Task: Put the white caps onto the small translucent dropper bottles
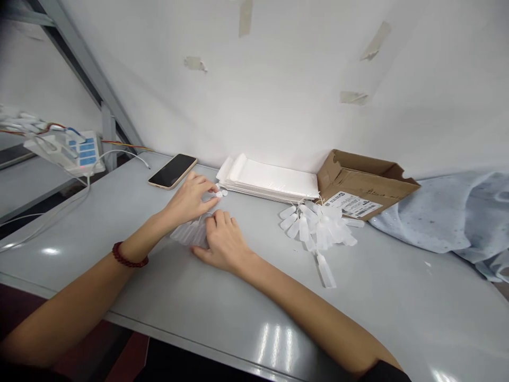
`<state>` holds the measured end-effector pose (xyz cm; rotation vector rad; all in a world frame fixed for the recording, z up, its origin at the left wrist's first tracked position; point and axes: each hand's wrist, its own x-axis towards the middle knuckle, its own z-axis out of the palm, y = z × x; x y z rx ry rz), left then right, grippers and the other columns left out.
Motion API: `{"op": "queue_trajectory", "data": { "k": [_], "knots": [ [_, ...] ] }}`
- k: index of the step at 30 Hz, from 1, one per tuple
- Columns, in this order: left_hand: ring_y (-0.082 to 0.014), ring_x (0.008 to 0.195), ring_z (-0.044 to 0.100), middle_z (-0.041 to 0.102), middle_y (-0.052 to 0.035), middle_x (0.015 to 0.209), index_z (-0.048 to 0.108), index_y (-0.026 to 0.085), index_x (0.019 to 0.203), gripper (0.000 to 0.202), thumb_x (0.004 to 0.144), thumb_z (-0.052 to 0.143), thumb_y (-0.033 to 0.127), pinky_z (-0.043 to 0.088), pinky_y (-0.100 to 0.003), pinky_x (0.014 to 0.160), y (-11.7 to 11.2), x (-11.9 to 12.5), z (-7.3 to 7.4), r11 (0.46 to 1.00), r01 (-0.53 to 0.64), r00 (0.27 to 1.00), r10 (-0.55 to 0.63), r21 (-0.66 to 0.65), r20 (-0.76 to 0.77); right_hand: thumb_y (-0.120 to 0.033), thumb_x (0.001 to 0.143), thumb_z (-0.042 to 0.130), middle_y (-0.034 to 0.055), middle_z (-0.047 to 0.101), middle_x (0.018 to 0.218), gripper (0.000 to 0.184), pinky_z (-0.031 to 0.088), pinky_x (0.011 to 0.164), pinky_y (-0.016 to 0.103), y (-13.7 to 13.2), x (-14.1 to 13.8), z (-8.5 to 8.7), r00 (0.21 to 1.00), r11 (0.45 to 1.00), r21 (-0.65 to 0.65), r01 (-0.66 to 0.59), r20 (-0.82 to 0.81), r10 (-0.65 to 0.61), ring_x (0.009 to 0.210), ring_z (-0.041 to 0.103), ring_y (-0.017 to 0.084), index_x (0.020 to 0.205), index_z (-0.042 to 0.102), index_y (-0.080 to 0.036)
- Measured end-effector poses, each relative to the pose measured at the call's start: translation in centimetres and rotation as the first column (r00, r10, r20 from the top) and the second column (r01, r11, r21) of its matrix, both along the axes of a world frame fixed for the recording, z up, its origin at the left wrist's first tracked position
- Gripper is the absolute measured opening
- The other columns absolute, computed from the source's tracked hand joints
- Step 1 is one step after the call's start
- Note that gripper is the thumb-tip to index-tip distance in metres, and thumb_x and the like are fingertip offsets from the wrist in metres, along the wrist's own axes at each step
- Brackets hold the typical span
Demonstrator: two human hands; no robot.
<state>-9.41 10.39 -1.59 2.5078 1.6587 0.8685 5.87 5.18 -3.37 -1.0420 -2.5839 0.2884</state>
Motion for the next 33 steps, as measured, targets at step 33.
{"op": "queue_trajectory", "data": {
  "k": [33],
  "knots": [
    [-0.0111, 0.066, 0.054, 0.059, 0.0005, 0.073, 0.065, 0.015, 0.089, 0.014, 0.082, 0.059, 0.027, 0.046, -0.023, 0.062, -7.0, 6.4, 2.0, 0.771, 0.48, 0.823, -0.232, -0.418, 0.518, -0.002, 0.087, 0.032, 0.0142, 0.065, 0.105, 0.041, 0.057, 0.069, 0.033, -4.3, 11.3, -0.3, 0.986, 0.965, 0.241, 0.099, -0.157, -0.062, 0.092, 0.065, 0.021, 0.125, 0.037, -0.015]
  ]
}}
